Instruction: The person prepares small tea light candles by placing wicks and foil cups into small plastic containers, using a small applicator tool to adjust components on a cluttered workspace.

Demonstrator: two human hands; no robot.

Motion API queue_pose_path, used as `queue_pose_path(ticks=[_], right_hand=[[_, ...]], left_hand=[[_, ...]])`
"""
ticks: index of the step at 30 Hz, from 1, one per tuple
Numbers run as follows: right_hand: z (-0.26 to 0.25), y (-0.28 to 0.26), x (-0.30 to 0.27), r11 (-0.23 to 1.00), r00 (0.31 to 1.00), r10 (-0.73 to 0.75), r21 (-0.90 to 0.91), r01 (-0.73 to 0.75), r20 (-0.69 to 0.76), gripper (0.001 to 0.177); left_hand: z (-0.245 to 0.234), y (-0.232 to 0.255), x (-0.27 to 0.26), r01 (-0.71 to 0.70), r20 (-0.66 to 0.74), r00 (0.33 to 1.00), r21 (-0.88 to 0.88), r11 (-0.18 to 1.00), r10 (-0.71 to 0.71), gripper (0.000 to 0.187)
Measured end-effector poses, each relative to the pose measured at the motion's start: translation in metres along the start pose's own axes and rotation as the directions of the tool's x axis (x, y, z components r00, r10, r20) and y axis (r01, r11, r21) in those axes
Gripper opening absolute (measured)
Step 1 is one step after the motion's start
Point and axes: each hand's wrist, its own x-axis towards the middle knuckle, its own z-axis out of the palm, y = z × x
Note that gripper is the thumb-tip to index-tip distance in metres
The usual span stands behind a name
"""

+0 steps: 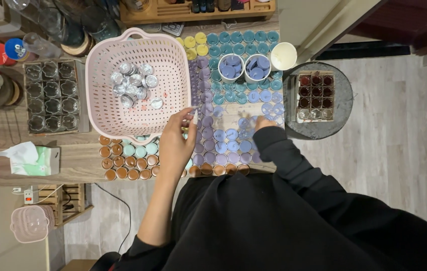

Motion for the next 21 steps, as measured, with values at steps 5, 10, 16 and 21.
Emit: queue_pose_path(ticks=[5, 10, 16, 21], right_hand=[[-0.028, 0.042, 0.049, 0.975, 0.94, -0.158, 0.101, 0.196, -0.302, 0.024], [-0.055, 0.048, 0.074, 0.967, 0.96, -0.245, 0.041, 0.253, -0.134, 0.035], [-0.038, 0.046, 0.106, 0.946, 0.948, -0.315, -0.094, 0.31, -0.045, 0.028], [-0.015, 0.059, 0.127, 0.912, 0.92, -0.392, -0.131, 0.388, -0.001, 0.019]], left_hand=[[0.003, 0.003, 0.006, 0.056, 0.032, 0.998, 0.022, 0.998, -0.057, 0.033], [0.008, 0.008, 0.018, 0.011, 0.054, 0.998, 0.032, 0.999, -0.013, 0.031], [0.013, 0.013, 0.033, 0.027, 0.053, 0.998, 0.051, 0.998, -0.03, 0.031], [0.018, 0.013, 0.043, 0.064, 0.071, 0.995, 0.03, 0.998, -0.066, 0.031]])
